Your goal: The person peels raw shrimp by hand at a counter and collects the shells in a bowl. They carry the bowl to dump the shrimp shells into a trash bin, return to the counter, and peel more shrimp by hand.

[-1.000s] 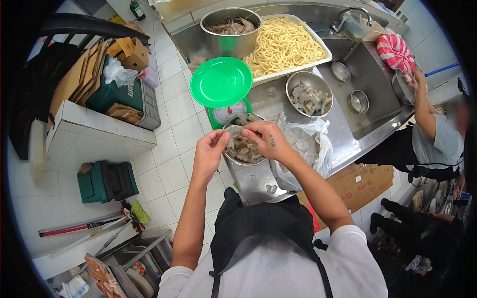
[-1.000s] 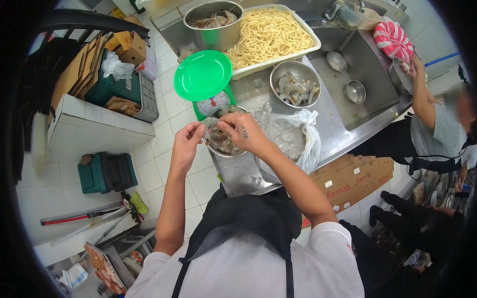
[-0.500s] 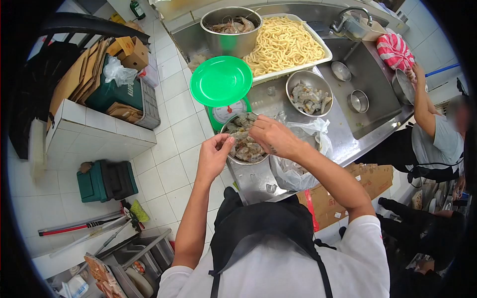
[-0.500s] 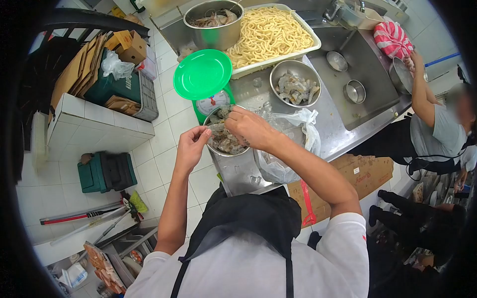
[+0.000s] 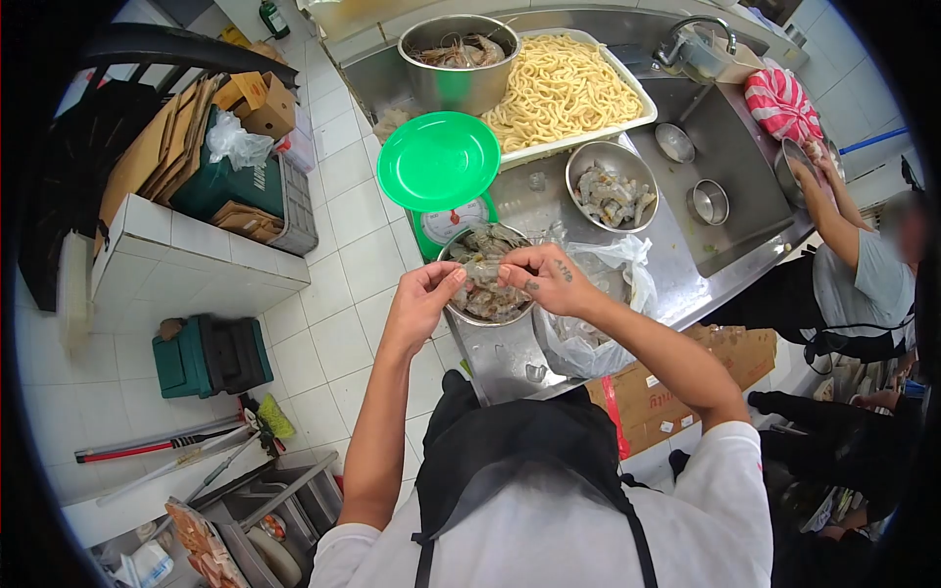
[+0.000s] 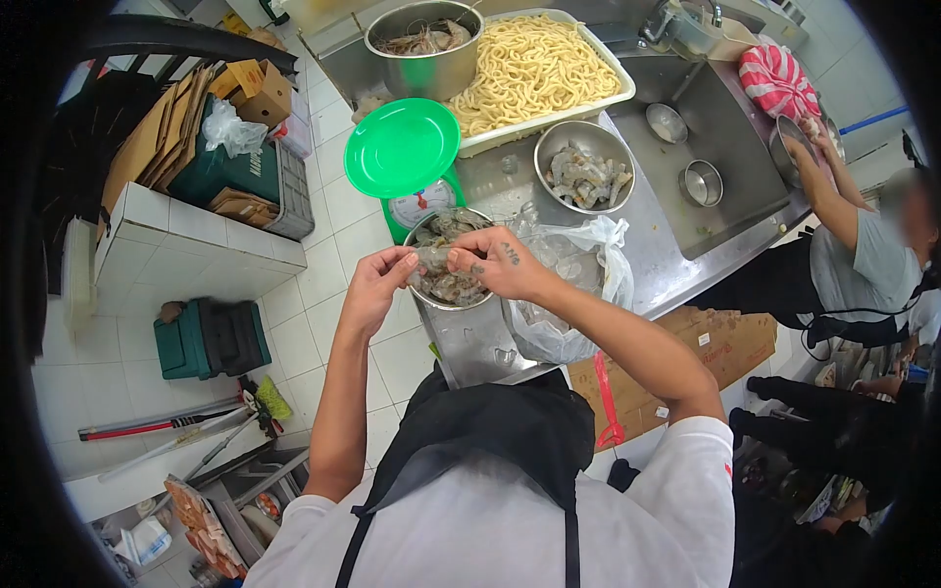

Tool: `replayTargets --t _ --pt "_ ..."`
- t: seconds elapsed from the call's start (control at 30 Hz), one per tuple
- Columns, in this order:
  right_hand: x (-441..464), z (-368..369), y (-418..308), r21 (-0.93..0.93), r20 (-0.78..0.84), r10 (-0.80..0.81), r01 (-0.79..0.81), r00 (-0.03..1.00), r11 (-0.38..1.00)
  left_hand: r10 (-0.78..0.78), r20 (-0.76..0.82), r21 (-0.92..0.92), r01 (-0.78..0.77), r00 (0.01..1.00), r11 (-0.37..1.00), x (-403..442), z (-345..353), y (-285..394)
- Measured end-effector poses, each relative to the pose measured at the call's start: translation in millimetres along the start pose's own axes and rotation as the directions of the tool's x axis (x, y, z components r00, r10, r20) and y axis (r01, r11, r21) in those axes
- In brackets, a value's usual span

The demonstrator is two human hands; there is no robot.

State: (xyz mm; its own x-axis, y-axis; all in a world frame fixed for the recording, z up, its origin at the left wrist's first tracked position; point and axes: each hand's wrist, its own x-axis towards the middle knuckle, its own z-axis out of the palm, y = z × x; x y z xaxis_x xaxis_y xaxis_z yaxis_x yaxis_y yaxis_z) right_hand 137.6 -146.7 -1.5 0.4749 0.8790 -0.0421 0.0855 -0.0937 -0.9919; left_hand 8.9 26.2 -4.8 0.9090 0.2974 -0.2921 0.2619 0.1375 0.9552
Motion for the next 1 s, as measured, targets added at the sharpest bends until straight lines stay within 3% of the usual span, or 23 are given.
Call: replayTargets --t 0.13,0.2,0.23,0.3,0.4,0.53,0.6,0.73,0.8,0.87,0.93,1.0 --pt "-1 2 6 0.031 -0.049 0.065 -0.063 0.997 0.998 0.004 0.028 -0.052 -0.003 1.0 0.999 -1 1 1" --pt "-1 4 4 -0.184 -0.147 -0.129 0.101 0.981 0.978 0.007 -0.005 -0.005 -0.007 1.0 1.0 -2 4 3" --pt "0 2 1 -0.185 -0.146 -0.129 0.101 0.981 0.978 0.008 -0.006 -0.006 -0.008 1.0 1.0 -1 5 2" --pt "4 -4 -4 -0.518 -0.038 -0.438 0.357 0.898 0.777 0.047 -0.015 -0.014 -0.048 0.999 0.999 -1 7 -1" --pt "9 -9 0 -0.608 0.006 -0.477 0.382 0.879 0.696 0.067 -0.047 0.064 -0.064 0.997 0.996 3 13 -6" --pt "10 -20 -7 -0.619 -0.007 -0.478 0.372 0.878 0.692 0.087 -0.09 0.054 -0.082 0.992 0.995 5 14 -4" --pt "10 -32 -8 -0.611 -0.365 -0.433 0.139 0.824 0.779 0.13 -0.185 0.08 -0.117 0.974 0.99 1 -1 -1" --pt "4 -40 -17 -0.58 -0.325 -0.273 0.037 0.905 0.814 0.13 -0.182 0.069 -0.119 0.975 0.99 -2 -11 3" --pt "7 -31 -7 -0.566 -0.29 -0.323 0.11 0.901 0.817 0.138 -0.185 0.064 -0.128 0.973 0.99 -2 -8 5" --pt "10 -22 1 -0.645 -0.143 -0.395 0.217 0.907 0.733 0.143 -0.191 0.063 -0.133 0.971 0.989 -2 -6 6" --pt "11 -9 9 -0.636 -0.112 -0.337 0.193 0.935 0.747 0.16 -0.176 0.038 -0.156 0.971 0.987 -2 -4 7" --pt "12 1 10 -0.727 -0.148 -0.518 0.263 0.842 0.635 0.165 -0.183 0.049 -0.158 0.969 0.986 -2 -3 9"
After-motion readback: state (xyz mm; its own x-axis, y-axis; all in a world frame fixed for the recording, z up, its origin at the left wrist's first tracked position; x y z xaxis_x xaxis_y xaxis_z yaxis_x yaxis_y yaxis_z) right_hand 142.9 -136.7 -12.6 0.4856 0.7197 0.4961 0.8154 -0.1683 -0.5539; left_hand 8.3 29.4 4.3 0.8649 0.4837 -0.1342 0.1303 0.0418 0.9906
